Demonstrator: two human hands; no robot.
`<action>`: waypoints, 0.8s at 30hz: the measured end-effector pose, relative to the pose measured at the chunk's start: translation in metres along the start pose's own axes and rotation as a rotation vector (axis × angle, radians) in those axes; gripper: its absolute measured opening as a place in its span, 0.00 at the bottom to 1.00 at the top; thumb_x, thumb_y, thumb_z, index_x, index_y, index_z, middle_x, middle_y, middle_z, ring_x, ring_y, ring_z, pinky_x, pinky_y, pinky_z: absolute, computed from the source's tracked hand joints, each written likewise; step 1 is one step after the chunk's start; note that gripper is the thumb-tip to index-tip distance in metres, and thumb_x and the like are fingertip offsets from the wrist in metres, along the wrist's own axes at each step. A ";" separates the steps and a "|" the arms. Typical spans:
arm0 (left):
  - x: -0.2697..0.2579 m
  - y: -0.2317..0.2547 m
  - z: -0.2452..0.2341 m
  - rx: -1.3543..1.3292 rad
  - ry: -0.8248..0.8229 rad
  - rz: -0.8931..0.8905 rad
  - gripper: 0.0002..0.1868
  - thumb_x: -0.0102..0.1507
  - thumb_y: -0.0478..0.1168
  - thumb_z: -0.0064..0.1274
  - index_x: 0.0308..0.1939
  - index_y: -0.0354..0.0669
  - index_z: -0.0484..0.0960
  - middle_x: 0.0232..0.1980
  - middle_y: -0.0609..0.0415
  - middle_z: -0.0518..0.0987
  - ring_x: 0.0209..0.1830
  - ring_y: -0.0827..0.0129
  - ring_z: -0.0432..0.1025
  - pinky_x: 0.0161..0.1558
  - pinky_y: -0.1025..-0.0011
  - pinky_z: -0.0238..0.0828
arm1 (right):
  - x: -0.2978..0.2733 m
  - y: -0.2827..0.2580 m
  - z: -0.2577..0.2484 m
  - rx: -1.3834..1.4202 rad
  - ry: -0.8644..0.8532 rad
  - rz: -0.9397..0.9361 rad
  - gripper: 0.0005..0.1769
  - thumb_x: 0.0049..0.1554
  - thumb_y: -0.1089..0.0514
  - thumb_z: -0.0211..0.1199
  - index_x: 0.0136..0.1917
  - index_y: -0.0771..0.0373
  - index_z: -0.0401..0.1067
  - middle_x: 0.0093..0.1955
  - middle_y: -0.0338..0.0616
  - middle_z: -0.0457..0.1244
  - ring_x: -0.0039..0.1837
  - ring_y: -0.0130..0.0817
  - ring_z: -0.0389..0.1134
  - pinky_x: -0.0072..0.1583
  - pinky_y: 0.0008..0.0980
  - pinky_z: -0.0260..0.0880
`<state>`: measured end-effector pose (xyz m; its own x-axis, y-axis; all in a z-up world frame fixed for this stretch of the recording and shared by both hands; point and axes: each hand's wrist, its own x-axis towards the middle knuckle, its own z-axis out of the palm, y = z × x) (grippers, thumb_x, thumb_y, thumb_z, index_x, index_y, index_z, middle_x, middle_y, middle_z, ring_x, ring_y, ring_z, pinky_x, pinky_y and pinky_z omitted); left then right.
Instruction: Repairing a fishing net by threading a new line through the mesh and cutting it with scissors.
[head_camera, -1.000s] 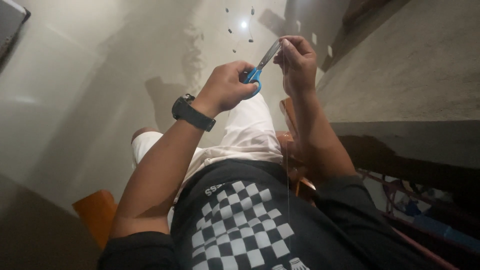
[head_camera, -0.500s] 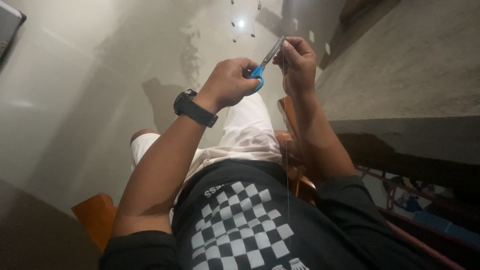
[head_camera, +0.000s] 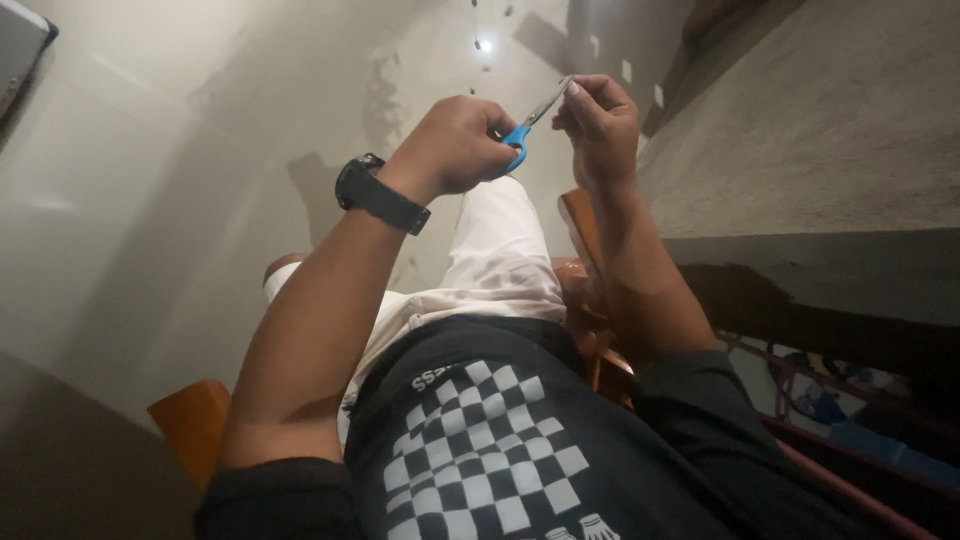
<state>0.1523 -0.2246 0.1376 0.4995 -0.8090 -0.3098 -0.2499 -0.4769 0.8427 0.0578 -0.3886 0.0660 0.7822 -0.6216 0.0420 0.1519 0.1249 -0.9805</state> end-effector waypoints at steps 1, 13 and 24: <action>-0.001 -0.006 0.001 0.083 0.042 0.085 0.09 0.47 0.41 0.44 0.24 0.44 0.78 0.22 0.57 0.74 0.21 0.72 0.65 0.24 0.72 0.58 | -0.001 0.000 0.000 -0.053 -0.004 0.033 0.05 0.51 0.59 0.57 0.38 0.63 0.68 0.29 0.40 0.59 0.31 0.27 0.60 0.37 0.26 0.66; -0.248 -0.082 0.001 0.301 0.163 -0.809 0.08 0.59 0.41 0.42 0.43 0.49 0.71 0.35 0.55 0.72 0.34 0.68 0.68 0.38 0.72 0.66 | 0.026 0.029 0.031 -1.055 -0.235 -0.142 0.08 0.47 0.57 0.53 0.39 0.60 0.70 0.49 0.47 0.63 0.52 0.39 0.61 0.54 0.38 0.53; -0.358 -0.182 0.105 0.501 0.679 -1.060 0.21 0.60 0.43 0.43 0.56 0.41 0.71 0.48 0.44 0.72 0.47 0.55 0.66 0.45 0.60 0.63 | 0.019 0.000 0.140 -0.054 -0.062 0.198 0.15 0.44 0.47 0.55 0.38 0.59 0.68 0.37 0.41 0.62 0.40 0.30 0.65 0.41 0.24 0.65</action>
<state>-0.0686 0.1158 0.0493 0.9101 0.2807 -0.3050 0.3073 -0.9507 0.0420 0.1569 -0.2924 0.0939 0.8296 -0.5400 -0.1422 -0.0397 0.1969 -0.9796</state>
